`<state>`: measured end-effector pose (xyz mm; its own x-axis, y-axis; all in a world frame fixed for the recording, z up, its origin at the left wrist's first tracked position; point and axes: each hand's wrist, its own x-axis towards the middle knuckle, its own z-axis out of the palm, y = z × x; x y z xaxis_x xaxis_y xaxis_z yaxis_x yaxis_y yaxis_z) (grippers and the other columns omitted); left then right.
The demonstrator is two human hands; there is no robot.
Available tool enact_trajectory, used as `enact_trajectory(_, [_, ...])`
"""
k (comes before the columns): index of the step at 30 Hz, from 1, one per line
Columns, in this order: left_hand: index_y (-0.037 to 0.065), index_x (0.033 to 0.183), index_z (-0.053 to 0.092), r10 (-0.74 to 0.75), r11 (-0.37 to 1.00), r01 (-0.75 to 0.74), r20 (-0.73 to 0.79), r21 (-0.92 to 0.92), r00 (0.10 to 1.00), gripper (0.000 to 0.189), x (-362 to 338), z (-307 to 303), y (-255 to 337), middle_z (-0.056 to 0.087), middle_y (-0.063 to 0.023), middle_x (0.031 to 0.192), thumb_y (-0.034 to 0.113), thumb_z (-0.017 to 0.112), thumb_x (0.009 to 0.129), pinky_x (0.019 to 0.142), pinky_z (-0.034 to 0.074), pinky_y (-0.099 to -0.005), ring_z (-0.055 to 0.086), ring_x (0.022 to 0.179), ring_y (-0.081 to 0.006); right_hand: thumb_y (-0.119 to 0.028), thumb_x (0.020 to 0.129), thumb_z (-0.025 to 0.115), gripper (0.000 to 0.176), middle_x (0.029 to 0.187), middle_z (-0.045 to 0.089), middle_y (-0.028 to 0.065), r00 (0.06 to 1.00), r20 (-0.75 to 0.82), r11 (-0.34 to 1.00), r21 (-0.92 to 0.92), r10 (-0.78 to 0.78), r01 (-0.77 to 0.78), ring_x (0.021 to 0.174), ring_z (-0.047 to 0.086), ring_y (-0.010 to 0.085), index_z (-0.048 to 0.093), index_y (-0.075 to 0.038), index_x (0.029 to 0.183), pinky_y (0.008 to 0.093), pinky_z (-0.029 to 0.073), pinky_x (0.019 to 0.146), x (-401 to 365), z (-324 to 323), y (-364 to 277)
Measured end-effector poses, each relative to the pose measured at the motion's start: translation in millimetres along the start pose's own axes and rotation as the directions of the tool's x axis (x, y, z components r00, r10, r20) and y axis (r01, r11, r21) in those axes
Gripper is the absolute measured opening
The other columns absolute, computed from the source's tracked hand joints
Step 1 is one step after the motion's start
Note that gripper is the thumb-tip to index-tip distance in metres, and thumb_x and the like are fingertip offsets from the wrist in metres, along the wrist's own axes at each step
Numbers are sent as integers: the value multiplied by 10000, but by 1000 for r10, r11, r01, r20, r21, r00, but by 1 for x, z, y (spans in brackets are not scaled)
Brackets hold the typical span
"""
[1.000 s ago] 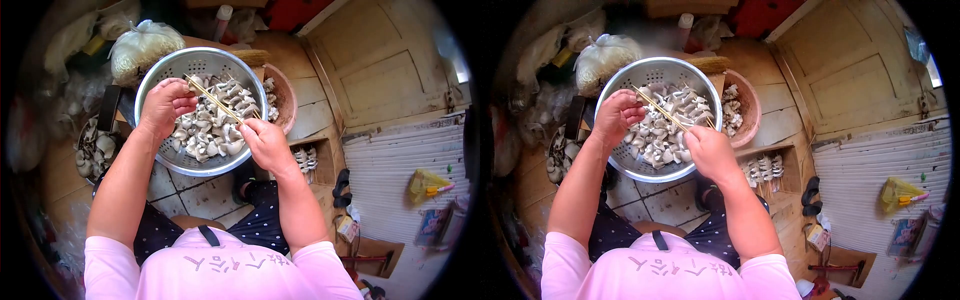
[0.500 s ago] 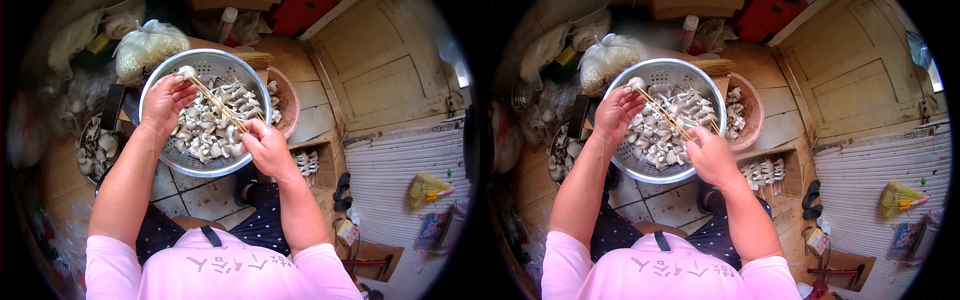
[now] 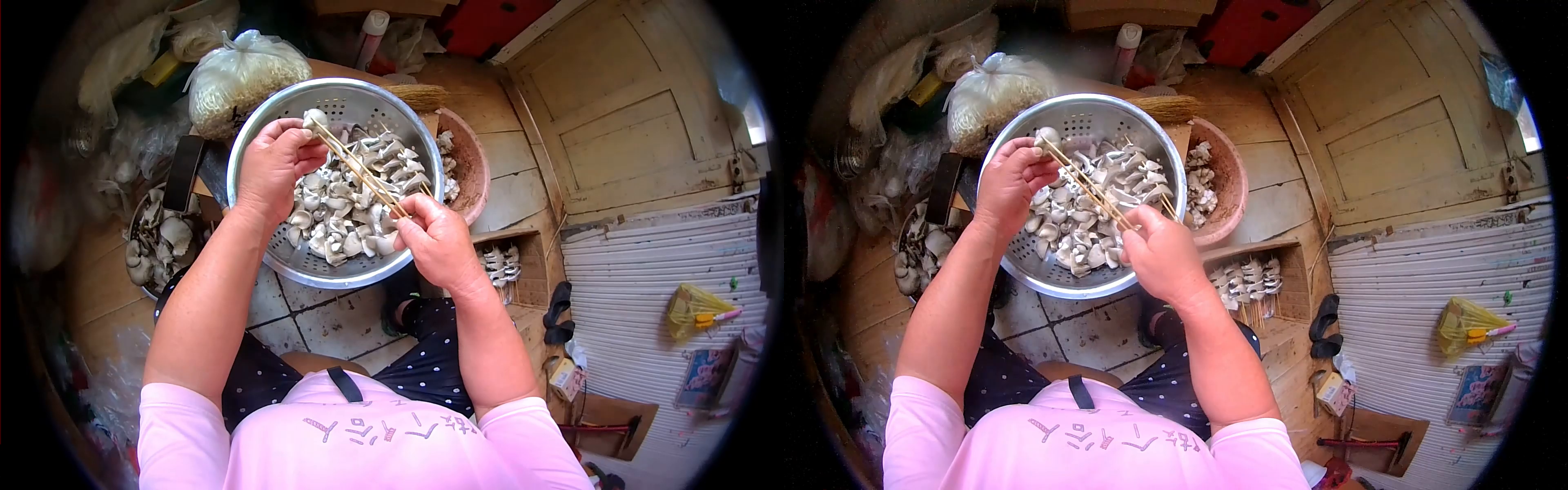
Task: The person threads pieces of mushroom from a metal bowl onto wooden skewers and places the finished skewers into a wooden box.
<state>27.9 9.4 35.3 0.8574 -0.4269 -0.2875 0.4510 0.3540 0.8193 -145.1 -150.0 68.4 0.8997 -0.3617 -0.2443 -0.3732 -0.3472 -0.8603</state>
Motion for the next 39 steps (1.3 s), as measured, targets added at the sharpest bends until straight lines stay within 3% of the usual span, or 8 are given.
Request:
enact_trajectory(12, [15, 1014, 538, -180, 984, 180, 72, 11, 981, 139, -7, 0, -2, 626, -75, 846, 101, 530, 905, 679, 573, -307, 626, 683, -133, -143, 894, 556, 165, 726, 686, 101, 996, -70, 998, -36, -59, 56, 671, 683, 193, 614, -35, 1004, 324, 513, 649, -1, 6, 11])
enact_trajectory(19, [-5, 1100, 523, -398, 909, 353, 213, 221, 892, 284, -38, 21, -23, 662, -125, 886, 109, 607, 854, 685, 559, -312, 653, 704, -187, -135, 893, 570, 162, 740, 685, 117, 991, -98, 994, -57, -95, 90, 694, 686, 233, 605, -19, 1001, 351, 513, 651, 4, 18, 8])
enact_trajectory(26, [12, 1078, 560, -407, 885, 323, 220, 337, 887, 252, -32, 20, -15, 634, -103, 979, 93, 568, 840, 703, 559, -303, 646, 759, -156, -132, 892, 575, 170, 798, 680, 167, 992, -88, 994, -69, -90, 84, 731, 685, 267, 607, -7, 1001, 367, 516, 667, 9, 15, 5])
enact_trajectory(29, [35, 1044, 583, -297, 873, 205, 150, 443, 943, 233, -19, 10, -4, 622, -59, 985, 86, 572, 817, 675, 533, -283, 645, 766, -147, -129, 893, 569, 192, 764, 676, 127, 985, -151, 994, 52, -88, 97, 698, 661, 182, 635, -3, 1021, 331, 508, 653, 13, 9, 13])
enact_trajectory(32, [30, 970, 637, -216, 675, 32, 156, 738, 964, 186, -1, -14, -16, 654, -67, 901, 88, 590, 799, 678, 522, -311, 651, 776, -165, -54, 925, 545, 119, 813, 633, 16, 992, -94, 993, 80, -82, 90, 717, 594, 74, 611, 15, 996, 236, 496, 664, 13, 2, 11])
enact_trajectory(34, [26, 904, 678, -295, 160, -185, 226, 970, 928, 155, -2, -17, -22, 678, -108, 826, 90, 606, 782, 711, 514, -332, 659, 800, -205, -46, 922, 544, 124, 817, 630, 14, 992, -92, 992, 82, -84, 92, 721, 590, 70, 615, 18, 1001, 236, 497, 666, 13, 0, 12])
enact_trajectory(37, [47, 915, 695, -410, -205, -263, 161, 943, 898, 193, -11, -24, -53, 687, -166, 883, 165, 650, 769, 773, 518, -389, 661, 854, -323, -39, 917, 547, 132, 815, 628, 12, 987, -107, 989, 72, -121, 130, 719, 587, 68, 621, 19, 1011, 235, 496, 665, 12, 4, 9])
enact_trajectory(39, [54, 944, 692, -408, -250, -294, 175, 922, 896, 208, -22, -23, -65, 690, -168, 918, 155, 614, 781, 784, 527, -407, 667, 888, -322, -78, 902, 557, 165, 794, 648, 58, 986, -116, 988, 82, -118, 128, 712, 601, 107, 634, 12, 1016, 269, 495, 673, 12, 6, 10])
